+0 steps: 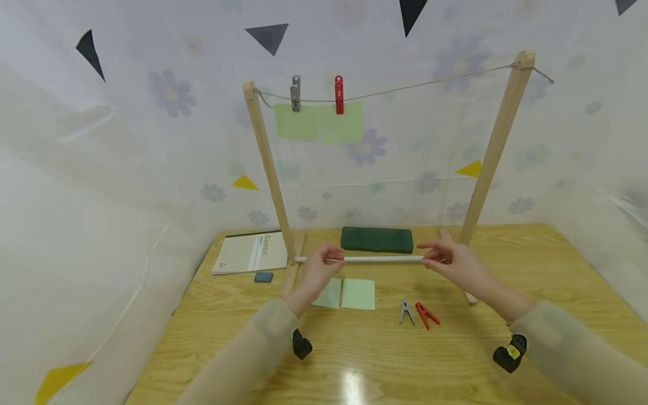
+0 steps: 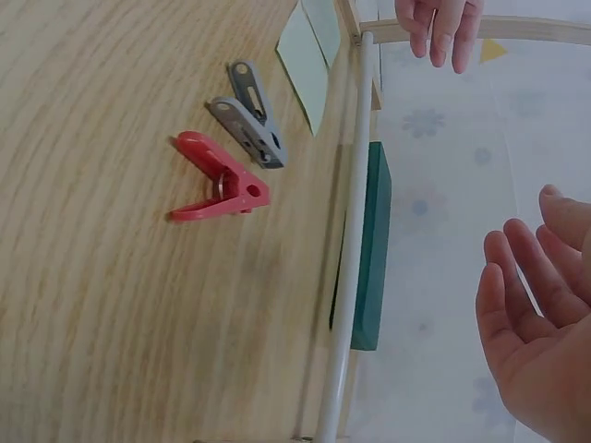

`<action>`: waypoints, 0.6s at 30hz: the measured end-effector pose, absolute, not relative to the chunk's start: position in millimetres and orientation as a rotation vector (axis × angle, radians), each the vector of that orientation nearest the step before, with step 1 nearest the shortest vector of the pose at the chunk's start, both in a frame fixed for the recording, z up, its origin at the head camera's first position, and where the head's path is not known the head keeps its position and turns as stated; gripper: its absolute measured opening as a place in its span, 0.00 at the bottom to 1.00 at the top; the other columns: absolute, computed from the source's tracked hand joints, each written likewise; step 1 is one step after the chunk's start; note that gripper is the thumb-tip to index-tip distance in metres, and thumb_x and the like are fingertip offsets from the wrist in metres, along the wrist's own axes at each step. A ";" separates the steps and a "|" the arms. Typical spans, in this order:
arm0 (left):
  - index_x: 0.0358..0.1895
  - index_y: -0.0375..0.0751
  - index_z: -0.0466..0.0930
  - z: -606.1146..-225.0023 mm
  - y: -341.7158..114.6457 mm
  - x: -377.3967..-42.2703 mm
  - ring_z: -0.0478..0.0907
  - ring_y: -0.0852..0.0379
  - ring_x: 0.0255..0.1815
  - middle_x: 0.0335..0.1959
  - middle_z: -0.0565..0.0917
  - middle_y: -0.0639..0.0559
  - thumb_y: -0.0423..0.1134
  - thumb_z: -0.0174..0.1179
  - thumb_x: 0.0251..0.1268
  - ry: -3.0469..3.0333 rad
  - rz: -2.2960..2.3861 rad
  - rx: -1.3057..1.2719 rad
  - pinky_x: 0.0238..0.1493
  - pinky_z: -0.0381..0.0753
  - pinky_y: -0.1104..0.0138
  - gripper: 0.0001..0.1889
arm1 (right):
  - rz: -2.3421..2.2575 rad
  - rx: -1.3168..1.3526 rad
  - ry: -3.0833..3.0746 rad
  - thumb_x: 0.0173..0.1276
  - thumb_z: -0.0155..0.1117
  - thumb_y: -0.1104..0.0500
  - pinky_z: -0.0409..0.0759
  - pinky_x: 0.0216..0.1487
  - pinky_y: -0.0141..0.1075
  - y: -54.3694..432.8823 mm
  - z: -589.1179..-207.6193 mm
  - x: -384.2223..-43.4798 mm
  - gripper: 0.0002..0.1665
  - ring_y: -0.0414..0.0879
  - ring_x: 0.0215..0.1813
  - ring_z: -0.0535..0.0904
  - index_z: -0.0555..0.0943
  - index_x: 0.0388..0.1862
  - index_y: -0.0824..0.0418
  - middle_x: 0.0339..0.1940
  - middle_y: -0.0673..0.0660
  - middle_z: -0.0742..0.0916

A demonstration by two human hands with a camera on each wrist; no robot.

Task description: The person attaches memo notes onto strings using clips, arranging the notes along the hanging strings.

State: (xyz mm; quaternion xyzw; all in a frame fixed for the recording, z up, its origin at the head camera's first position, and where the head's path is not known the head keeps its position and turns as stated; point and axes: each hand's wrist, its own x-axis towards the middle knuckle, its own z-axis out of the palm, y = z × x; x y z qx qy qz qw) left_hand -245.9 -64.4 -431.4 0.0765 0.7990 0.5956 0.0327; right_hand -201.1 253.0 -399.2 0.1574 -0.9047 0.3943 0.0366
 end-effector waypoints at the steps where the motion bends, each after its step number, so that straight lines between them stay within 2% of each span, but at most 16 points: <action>1: 0.52 0.35 0.81 -433.4 -64.5 -245.3 0.82 0.48 0.46 0.46 0.85 0.39 0.30 0.64 0.65 2.465 1.826 0.232 0.47 0.84 0.62 0.13 | 1.205 0.488 -2.775 0.70 0.65 0.57 0.82 0.40 0.31 253.5 -401.8 -200.0 0.23 0.39 0.39 0.84 0.79 0.63 0.59 0.39 0.56 0.88; 5: 0.53 0.35 0.81 -437.3 -64.7 -242.3 0.82 0.48 0.46 0.46 0.85 0.39 0.30 0.64 0.65 2.463 1.801 0.229 0.47 0.84 0.61 0.14 | 1.208 0.504 -2.767 0.70 0.66 0.58 0.82 0.39 0.31 256.5 -411.0 -196.8 0.22 0.37 0.38 0.84 0.79 0.61 0.60 0.39 0.55 0.88; 11: 0.54 0.35 0.80 -447.8 -64.1 -241.1 0.83 0.47 0.46 0.47 0.85 0.40 0.30 0.64 0.65 2.483 1.718 0.236 0.48 0.84 0.59 0.15 | 1.240 0.493 -2.773 0.70 0.66 0.59 0.82 0.38 0.31 260.4 -425.0 -192.3 0.21 0.39 0.38 0.85 0.80 0.60 0.61 0.39 0.58 0.89; 18: 0.54 0.30 0.80 -462.3 -65.8 -239.5 0.84 0.42 0.46 0.47 0.85 0.38 0.28 0.66 0.61 2.515 1.652 0.276 0.45 0.85 0.60 0.17 | 1.251 0.600 -2.716 0.67 0.67 0.65 0.82 0.35 0.31 261.1 -444.2 -185.9 0.19 0.37 0.34 0.84 0.81 0.56 0.68 0.34 0.59 0.89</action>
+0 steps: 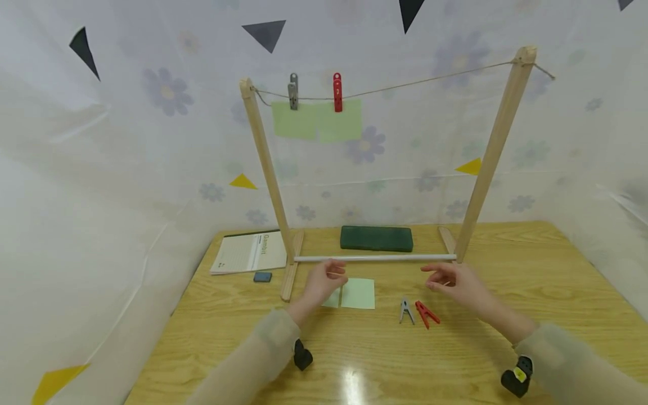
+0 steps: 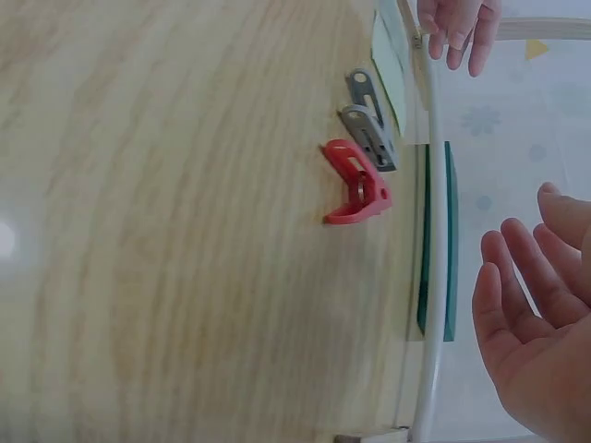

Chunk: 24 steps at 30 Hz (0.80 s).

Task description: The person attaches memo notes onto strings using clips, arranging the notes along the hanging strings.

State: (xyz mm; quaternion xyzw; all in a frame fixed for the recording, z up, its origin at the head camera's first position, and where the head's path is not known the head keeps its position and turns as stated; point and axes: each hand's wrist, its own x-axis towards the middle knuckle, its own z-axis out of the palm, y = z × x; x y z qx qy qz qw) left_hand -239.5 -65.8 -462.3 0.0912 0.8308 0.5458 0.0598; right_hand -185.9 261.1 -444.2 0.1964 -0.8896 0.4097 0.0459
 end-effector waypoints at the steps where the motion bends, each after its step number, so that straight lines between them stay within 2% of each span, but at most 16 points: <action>1: 0.54 0.30 0.80 -464.1 -65.9 -239.6 0.84 0.42 0.46 0.47 0.85 0.37 0.28 0.66 0.61 2.517 1.649 0.277 0.45 0.85 0.61 0.18 | 1.258 0.619 -2.703 0.66 0.67 0.66 0.82 0.34 0.31 261.0 -446.5 -184.9 0.19 0.37 0.34 0.84 0.80 0.56 0.69 0.34 0.60 0.89; 5: 0.54 0.33 0.80 -470.6 -65.7 -239.6 0.84 0.44 0.46 0.48 0.84 0.38 0.28 0.67 0.60 2.511 1.631 0.264 0.44 0.85 0.62 0.18 | 1.304 0.624 -2.704 0.66 0.67 0.68 0.82 0.34 0.31 261.6 -454.7 -180.7 0.19 0.35 0.34 0.83 0.80 0.55 0.72 0.33 0.59 0.89; 13: 0.54 0.32 0.80 -478.4 -63.3 -237.8 0.83 0.46 0.45 0.48 0.83 0.37 0.27 0.68 0.58 2.472 1.606 0.261 0.43 0.85 0.62 0.19 | 1.319 0.538 -2.799 0.67 0.67 0.64 0.80 0.33 0.30 263.5 -466.6 -174.3 0.21 0.39 0.35 0.84 0.79 0.58 0.69 0.36 0.55 0.89; 17: 0.54 0.34 0.81 -480.1 -61.5 -236.8 0.82 0.48 0.43 0.48 0.83 0.38 0.26 0.67 0.58 2.471 1.589 0.249 0.42 0.84 0.63 0.19 | 1.331 0.505 -2.853 0.66 0.68 0.62 0.78 0.30 0.30 264.5 -471.9 -171.2 0.22 0.35 0.35 0.82 0.79 0.58 0.67 0.36 0.54 0.88; 24: 0.54 0.34 0.81 -479.8 -59.4 -236.6 0.81 0.50 0.40 0.47 0.83 0.38 0.25 0.68 0.56 2.528 1.524 0.281 0.41 0.84 0.62 0.20 | 1.351 0.469 -2.923 0.65 0.70 0.58 0.79 0.33 0.30 266.3 -478.4 -168.2 0.25 0.32 0.36 0.81 0.79 0.60 0.67 0.39 0.54 0.88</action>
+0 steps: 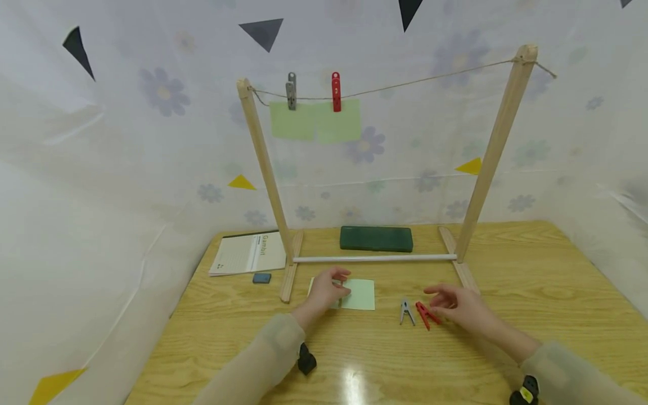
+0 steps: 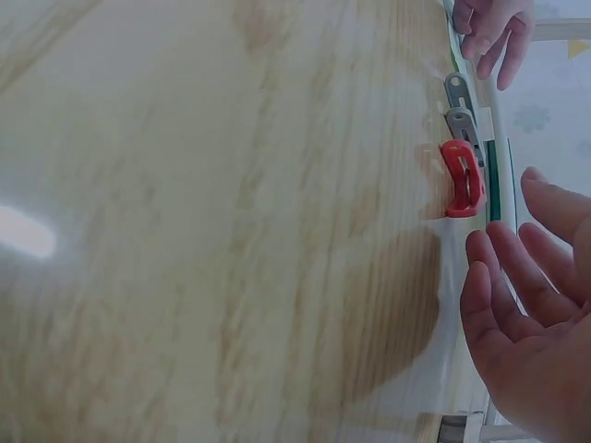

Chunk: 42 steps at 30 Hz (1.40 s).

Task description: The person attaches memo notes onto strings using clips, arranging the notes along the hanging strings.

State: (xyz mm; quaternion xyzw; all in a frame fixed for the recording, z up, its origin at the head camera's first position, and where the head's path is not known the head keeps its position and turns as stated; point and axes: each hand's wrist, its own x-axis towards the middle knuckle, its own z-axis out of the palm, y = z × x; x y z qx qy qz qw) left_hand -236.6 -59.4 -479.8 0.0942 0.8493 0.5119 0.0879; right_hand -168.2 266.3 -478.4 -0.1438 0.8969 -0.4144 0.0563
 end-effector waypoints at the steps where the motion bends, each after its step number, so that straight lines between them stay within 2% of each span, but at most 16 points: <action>1: 0.54 0.34 0.81 -480.1 -59.1 -237.0 0.81 0.51 0.39 0.47 0.83 0.39 0.25 0.68 0.56 2.536 1.515 0.286 0.41 0.84 0.62 0.20 | -1.259 -0.428 2.718 0.65 0.70 0.58 0.79 0.34 0.30 266.7 -478.6 -167.9 0.26 0.32 0.36 0.81 0.78 0.60 0.66 0.39 0.54 0.88; 8: 0.53 0.34 0.81 -482.4 -57.5 -239.8 0.78 0.56 0.35 0.47 0.82 0.40 0.23 0.68 0.54 2.576 1.466 0.292 0.36 0.81 0.66 0.21 | -1.288 -0.459 2.675 0.64 0.71 0.56 0.80 0.36 0.30 266.7 -480.1 -165.0 0.29 0.33 0.36 0.81 0.77 0.60 0.69 0.38 0.53 0.88; 22: 0.54 0.34 0.81 -486.2 -57.5 -243.1 0.77 0.59 0.32 0.49 0.82 0.40 0.22 0.72 0.49 2.596 1.397 0.333 0.33 0.80 0.69 0.25 | -1.320 -0.547 2.642 0.62 0.73 0.54 0.80 0.38 0.30 271.0 -492.3 -166.4 0.31 0.31 0.38 0.80 0.77 0.59 0.69 0.40 0.55 0.87; 27: 0.54 0.34 0.81 -485.5 -57.6 -242.9 0.79 0.58 0.32 0.49 0.82 0.41 0.23 0.73 0.48 2.602 1.361 0.351 0.33 0.80 0.68 0.25 | -1.343 -0.567 2.631 0.61 0.74 0.56 0.80 0.39 0.29 270.9 -497.2 -166.3 0.32 0.33 0.39 0.80 0.77 0.60 0.69 0.40 0.55 0.86; 32: 0.54 0.34 0.81 -484.6 -58.3 -243.1 0.80 0.57 0.33 0.50 0.82 0.41 0.24 0.73 0.48 2.583 1.361 0.351 0.33 0.81 0.68 0.25 | -1.359 -0.619 2.641 0.58 0.77 0.58 0.79 0.37 0.28 268.0 -497.3 -164.8 0.33 0.34 0.37 0.79 0.77 0.58 0.72 0.39 0.56 0.86; 42: 0.51 0.34 0.83 -485.4 -59.4 -245.3 0.74 0.60 0.29 0.45 0.83 0.42 0.25 0.74 0.48 2.581 1.351 0.355 0.31 0.77 0.70 0.23 | -1.354 -0.674 2.691 0.55 0.79 0.57 0.72 0.30 0.28 264.8 -501.1 -162.8 0.34 0.32 0.34 0.75 0.78 0.56 0.71 0.36 0.52 0.84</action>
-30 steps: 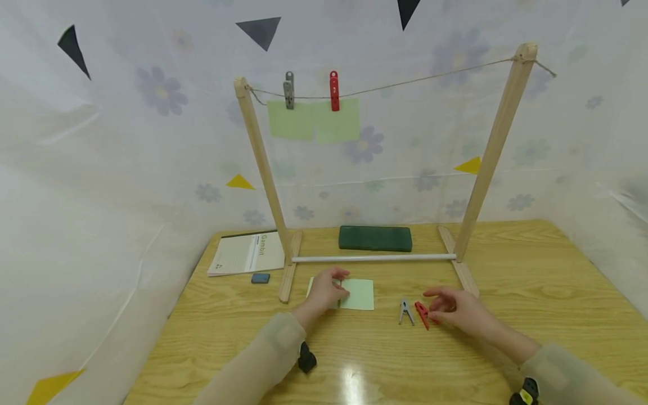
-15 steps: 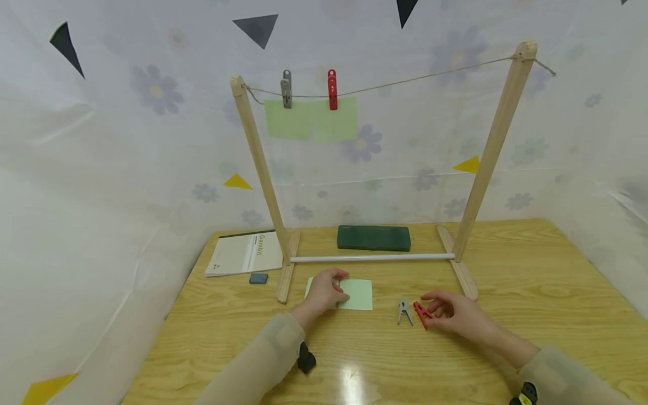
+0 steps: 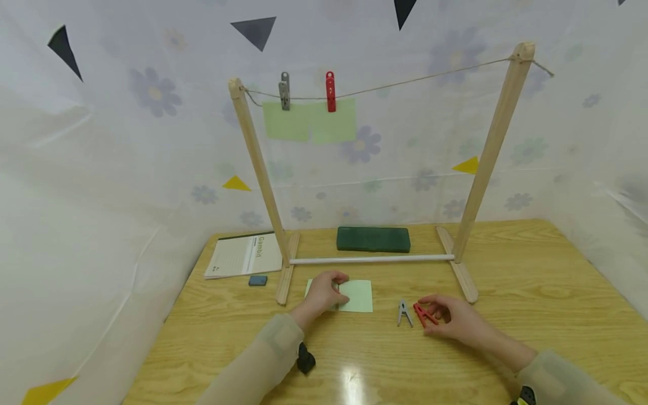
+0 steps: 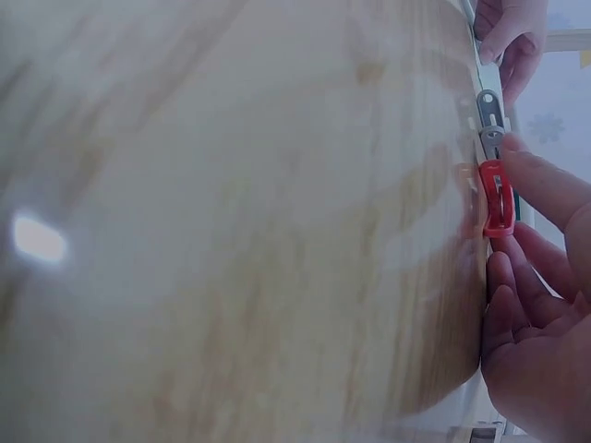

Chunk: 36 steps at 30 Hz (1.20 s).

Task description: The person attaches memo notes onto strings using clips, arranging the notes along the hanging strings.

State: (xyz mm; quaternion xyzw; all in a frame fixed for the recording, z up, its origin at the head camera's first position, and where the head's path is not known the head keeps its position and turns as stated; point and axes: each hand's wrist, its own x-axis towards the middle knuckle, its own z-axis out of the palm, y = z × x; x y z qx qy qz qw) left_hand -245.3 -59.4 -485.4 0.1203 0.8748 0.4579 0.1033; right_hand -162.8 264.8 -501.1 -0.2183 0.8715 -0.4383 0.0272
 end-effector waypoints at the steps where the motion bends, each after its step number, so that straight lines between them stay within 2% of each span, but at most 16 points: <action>1: 0.51 0.34 0.83 -485.4 -59.3 -245.3 0.74 0.60 0.29 0.45 0.83 0.42 0.25 0.74 0.48 2.583 1.344 0.351 0.31 0.77 0.70 0.22 | -1.352 -0.682 2.702 0.54 0.79 0.57 0.72 0.30 0.28 264.7 -501.5 -162.7 0.34 0.32 0.33 0.74 0.78 0.56 0.71 0.36 0.52 0.84; 12: 0.50 0.36 0.84 -485.6 -59.3 -246.0 0.72 0.59 0.28 0.45 0.83 0.42 0.26 0.74 0.48 2.598 1.305 0.357 0.30 0.75 0.69 0.22 | -1.298 -0.674 2.739 0.54 0.79 0.54 0.72 0.30 0.28 262.8 -498.6 -161.5 0.33 0.32 0.33 0.72 0.79 0.55 0.69 0.35 0.49 0.83; 19: 0.50 0.36 0.84 -482.4 -60.0 -245.4 0.71 0.59 0.24 0.32 0.81 0.43 0.25 0.74 0.46 2.593 1.326 0.364 0.25 0.73 0.70 0.23 | -1.285 -0.642 2.755 0.54 0.79 0.55 0.71 0.30 0.28 261.3 -497.7 -159.9 0.31 0.31 0.33 0.72 0.80 0.54 0.68 0.34 0.49 0.82; 26: 0.48 0.39 0.84 -482.0 -60.0 -244.5 0.71 0.58 0.29 0.42 0.80 0.44 0.26 0.72 0.51 2.601 1.315 0.363 0.30 0.73 0.68 0.19 | -1.304 -0.614 2.731 0.55 0.79 0.56 0.71 0.30 0.28 260.1 -496.4 -158.1 0.30 0.32 0.33 0.72 0.80 0.53 0.69 0.34 0.50 0.81; 36: 0.45 0.41 0.85 -486.5 -60.7 -247.7 0.72 0.56 0.34 0.38 0.80 0.47 0.30 0.66 0.61 2.608 1.327 0.315 0.34 0.73 0.67 0.09 | -1.304 -0.601 2.742 0.56 0.78 0.54 0.73 0.32 0.28 263.4 -497.9 -157.2 0.30 0.32 0.33 0.74 0.80 0.54 0.67 0.33 0.49 0.82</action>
